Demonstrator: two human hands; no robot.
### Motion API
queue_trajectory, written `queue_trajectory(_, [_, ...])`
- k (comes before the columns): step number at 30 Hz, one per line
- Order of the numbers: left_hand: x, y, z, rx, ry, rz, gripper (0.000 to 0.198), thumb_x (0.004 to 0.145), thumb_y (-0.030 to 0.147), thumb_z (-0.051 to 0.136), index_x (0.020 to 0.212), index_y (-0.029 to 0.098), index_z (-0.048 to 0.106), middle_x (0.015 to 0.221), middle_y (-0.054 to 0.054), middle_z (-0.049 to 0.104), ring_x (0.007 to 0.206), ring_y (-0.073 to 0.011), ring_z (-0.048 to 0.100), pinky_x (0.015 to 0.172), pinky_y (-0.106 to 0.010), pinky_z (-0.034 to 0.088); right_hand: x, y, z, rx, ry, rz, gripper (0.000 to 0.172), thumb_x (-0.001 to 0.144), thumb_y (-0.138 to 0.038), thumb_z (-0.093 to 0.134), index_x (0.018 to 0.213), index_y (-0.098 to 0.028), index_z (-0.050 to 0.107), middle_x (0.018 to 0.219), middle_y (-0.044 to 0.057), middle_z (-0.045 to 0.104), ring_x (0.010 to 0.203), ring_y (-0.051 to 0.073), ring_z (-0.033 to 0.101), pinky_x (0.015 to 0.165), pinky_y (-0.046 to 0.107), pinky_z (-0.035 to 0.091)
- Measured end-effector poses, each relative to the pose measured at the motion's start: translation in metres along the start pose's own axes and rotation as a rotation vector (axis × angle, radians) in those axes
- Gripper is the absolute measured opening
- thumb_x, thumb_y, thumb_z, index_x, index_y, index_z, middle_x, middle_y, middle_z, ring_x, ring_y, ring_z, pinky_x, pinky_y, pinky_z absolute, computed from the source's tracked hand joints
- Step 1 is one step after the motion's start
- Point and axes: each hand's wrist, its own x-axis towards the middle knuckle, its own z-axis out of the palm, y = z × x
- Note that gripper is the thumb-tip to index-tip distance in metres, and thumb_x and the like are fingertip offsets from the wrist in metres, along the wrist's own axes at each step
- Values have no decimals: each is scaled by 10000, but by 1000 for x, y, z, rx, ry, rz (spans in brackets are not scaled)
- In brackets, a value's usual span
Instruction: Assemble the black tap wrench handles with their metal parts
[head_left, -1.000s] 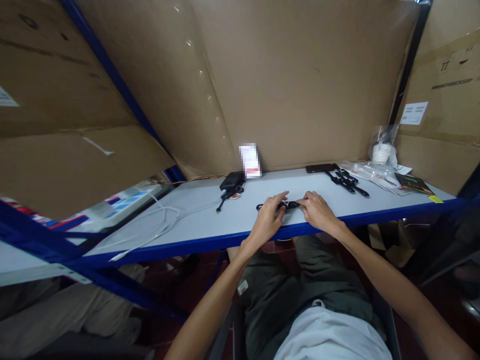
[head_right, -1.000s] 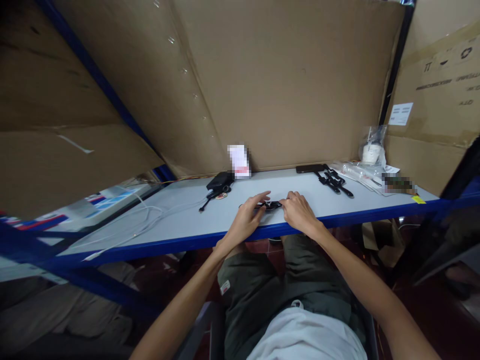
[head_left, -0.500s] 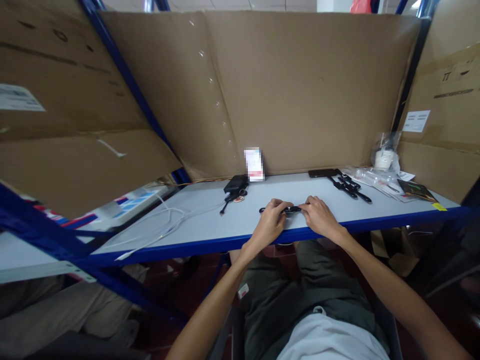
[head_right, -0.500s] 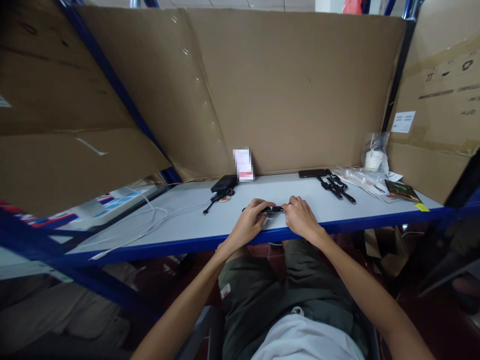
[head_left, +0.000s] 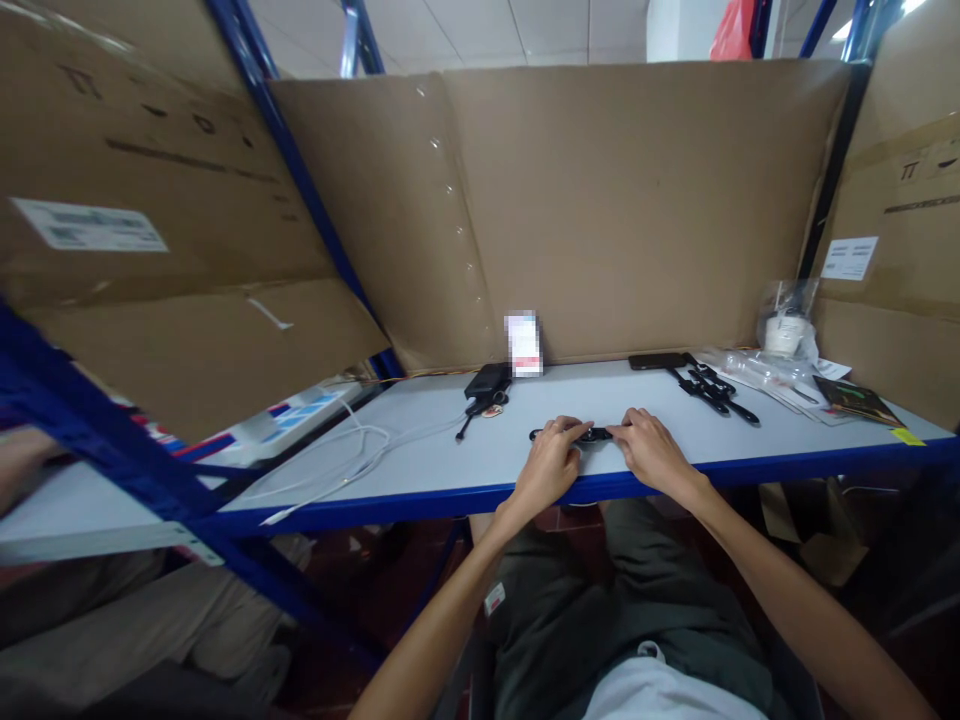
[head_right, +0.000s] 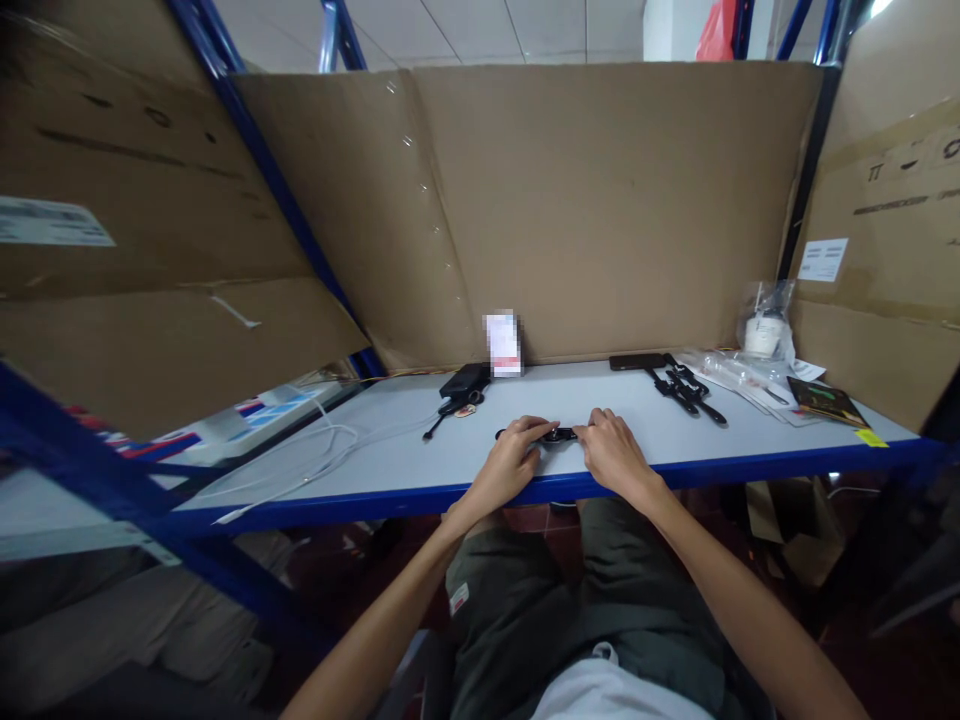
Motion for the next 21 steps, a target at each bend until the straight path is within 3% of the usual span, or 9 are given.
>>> queue_trajectory(4, [3, -4, -1, -64, -8, 7, 615, 757, -28, 452, 1279, 210, 674, 1232, -81, 671, 1154, -236, 627, 1048, -421, 503, 0, -2, -2, 3, 0, 10, 320, 1022, -139, 457, 1134, -179, 753, 1047, 136, 630, 1034, 262, 570, 905, 365, 452])
queue_trajectory(14, [1, 13, -6, -46, -24, -9, 553, 768, -10, 474, 1237, 219, 656, 1218, -97, 647, 1181, -280, 592, 1059, -488, 473, 0, -2, -2, -3, 5, 8, 322, 1016, -134, 467, 1161, -186, 750, 1051, 131, 635, 1028, 255, 571, 903, 355, 447])
queue_trajectory(21, [-1, 18, -8, 44, 85, -60, 443, 830, -17, 441, 1082, 193, 738, 1198, -103, 634, 1145, -249, 597, 1028, -413, 515, 1, 0, 4, -15, 11, 36, 316, 1008, -143, 482, 1157, -204, 754, 1049, 112, 628, 1033, 247, 569, 894, 340, 437])
